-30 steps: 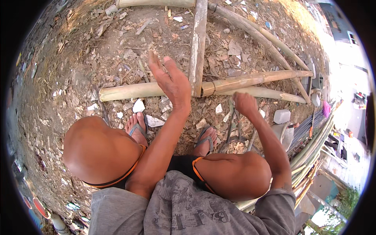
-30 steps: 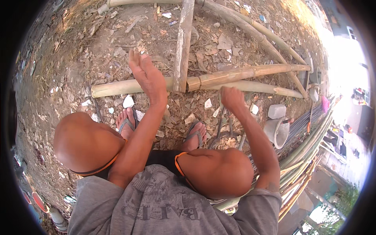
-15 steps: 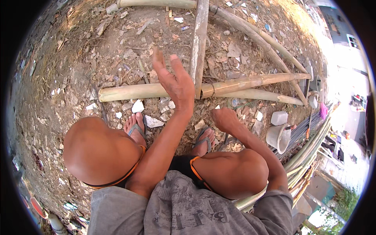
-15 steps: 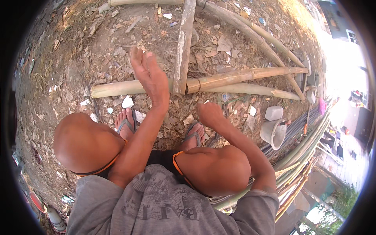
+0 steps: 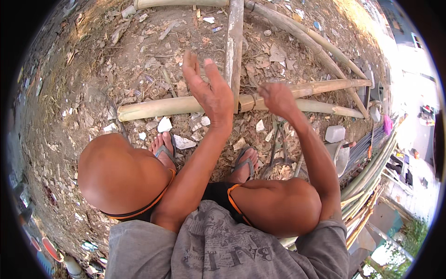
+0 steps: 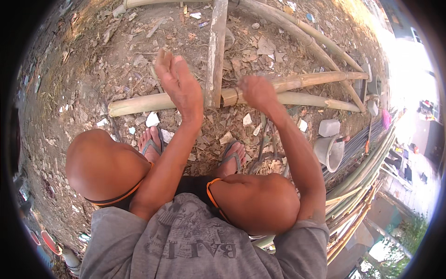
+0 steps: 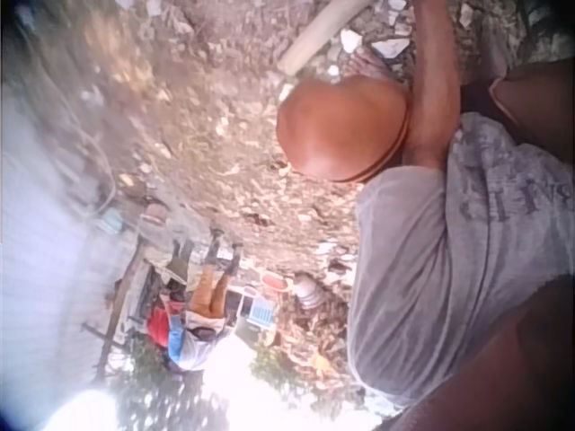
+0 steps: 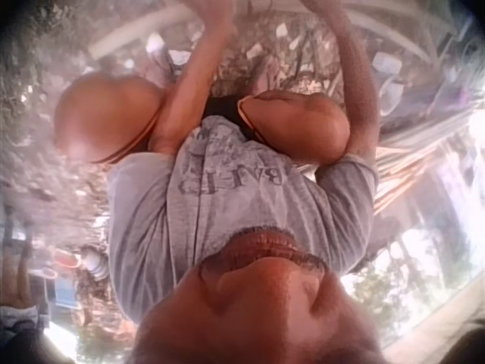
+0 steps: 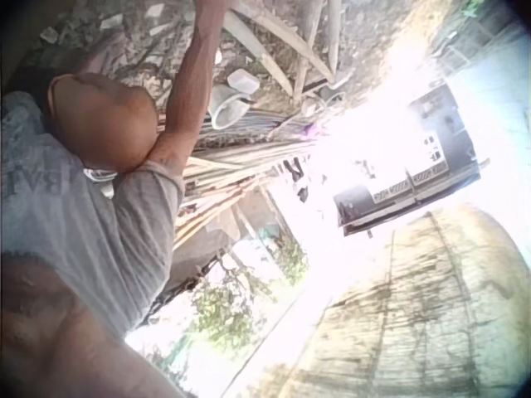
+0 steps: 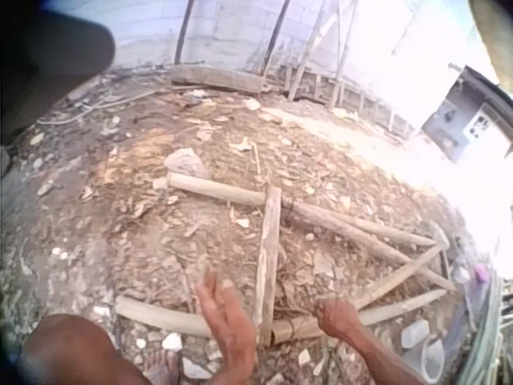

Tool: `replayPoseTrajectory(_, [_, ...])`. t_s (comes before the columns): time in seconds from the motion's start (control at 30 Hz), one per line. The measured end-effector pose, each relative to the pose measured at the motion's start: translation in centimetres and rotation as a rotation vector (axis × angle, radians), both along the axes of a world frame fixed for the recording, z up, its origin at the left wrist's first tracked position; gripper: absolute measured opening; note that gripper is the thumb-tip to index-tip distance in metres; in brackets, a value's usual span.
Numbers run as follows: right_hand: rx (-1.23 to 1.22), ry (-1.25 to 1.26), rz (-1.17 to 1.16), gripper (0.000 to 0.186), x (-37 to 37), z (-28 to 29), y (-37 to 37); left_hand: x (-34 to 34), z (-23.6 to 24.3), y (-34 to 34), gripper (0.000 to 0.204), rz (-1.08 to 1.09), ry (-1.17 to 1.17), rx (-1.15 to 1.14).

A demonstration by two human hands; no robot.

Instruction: The person assembles a triangular bamboo frame by tying the joints together with wire and tightening them with pliers.

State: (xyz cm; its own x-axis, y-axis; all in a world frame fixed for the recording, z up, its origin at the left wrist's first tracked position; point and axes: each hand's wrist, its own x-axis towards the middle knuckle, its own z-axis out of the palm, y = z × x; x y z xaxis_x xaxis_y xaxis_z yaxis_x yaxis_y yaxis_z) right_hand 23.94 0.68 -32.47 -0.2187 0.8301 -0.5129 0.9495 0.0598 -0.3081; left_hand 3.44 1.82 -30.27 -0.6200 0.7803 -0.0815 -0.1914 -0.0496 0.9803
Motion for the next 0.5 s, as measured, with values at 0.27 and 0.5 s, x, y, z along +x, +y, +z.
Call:
replayPoseTrajectory(0.27, [0.053, -0.290, 0.250, 0.027, -0.2, -3.8, -7.7, 0.4, -1.1, 0.1, 0.059, -0.018, -0.007, 0.004])
replayPoseTrajectory(0.5, [-0.048, -0.498, 0.053, 0.025, 8.2, -3.0, -4.2, 1.0, 0.3, 0.1, 0.056, -0.058, -0.109, -0.022])
